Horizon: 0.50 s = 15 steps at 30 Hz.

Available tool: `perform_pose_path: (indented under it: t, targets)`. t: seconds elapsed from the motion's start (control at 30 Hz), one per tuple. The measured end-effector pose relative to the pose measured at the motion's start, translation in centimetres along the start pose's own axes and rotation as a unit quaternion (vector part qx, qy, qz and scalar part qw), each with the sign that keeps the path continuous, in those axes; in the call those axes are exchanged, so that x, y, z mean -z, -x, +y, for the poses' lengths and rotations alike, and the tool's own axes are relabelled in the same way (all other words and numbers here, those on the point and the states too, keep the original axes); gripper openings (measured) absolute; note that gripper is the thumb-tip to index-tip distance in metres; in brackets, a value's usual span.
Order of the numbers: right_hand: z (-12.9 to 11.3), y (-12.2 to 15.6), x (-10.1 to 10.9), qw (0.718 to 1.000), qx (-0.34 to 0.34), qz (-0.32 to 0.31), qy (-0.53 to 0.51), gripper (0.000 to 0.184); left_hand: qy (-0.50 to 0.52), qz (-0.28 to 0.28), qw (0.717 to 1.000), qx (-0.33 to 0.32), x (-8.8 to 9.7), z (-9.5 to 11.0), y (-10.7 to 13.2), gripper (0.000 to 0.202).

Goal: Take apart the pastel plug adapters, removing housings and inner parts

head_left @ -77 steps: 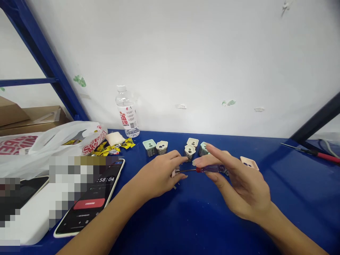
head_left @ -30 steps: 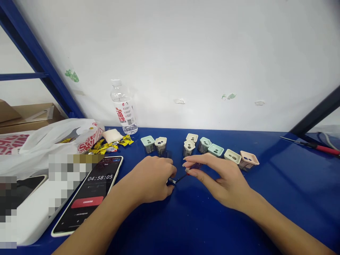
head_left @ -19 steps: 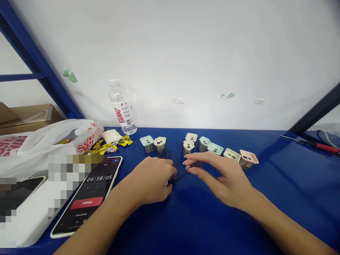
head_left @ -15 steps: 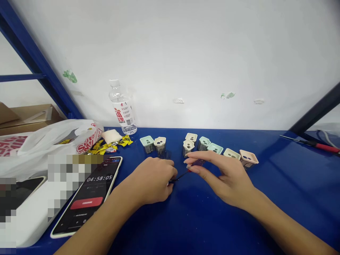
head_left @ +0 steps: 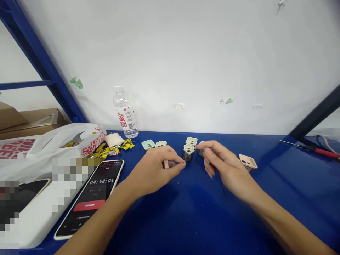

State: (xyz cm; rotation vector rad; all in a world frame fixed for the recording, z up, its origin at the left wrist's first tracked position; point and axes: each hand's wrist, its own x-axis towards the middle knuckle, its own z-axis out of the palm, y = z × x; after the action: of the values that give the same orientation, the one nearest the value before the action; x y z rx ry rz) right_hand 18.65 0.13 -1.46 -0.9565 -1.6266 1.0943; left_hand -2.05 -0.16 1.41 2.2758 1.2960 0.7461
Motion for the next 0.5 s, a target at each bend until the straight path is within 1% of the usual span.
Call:
perform_pose_path:
  t: [0.07, 0.13, 0.23, 0.33, 0.43, 0.5]
  targets:
    - [0.1, -0.1, -0.5, 0.996, -0.065, -0.047, -0.03, 0.028, 0.078, 0.034, 0.996, 0.011, 0.0, 0.1, -0.1, 0.016]
    - [0.0, 0.0, -1.0, 0.992, -0.088, -0.078, -0.048, 0.031, 0.132, 0.05, 0.99, 0.022, 0.0, 0.0, -0.3, 0.017]
    - [-0.3, 0.2, -1.4, 0.99, -0.08, -0.092, -0.065, 0.034, 0.19, 0.045, 0.98, 0.03, -0.4, -0.1, -0.3, 0.018]
    - [-0.4, 0.3, -1.3, 0.991, -0.069, -0.085, -0.082, 0.033, 0.23, 0.036, 0.972, 0.032, -0.9, -0.2, -0.3, 0.02]
    - [-0.4, 0.2, -1.0, 0.99, -0.069, -0.071, -0.104, 0.032, 0.228, 0.041, 0.973, 0.021, -1.1, -0.1, -0.2, 0.02]
    - [-0.5, 0.1, -0.7, 0.992, -0.056, -0.061, -0.094, 0.031, 0.193, 0.049, 0.98, -0.012, -1.2, -0.2, -0.2, 0.022]
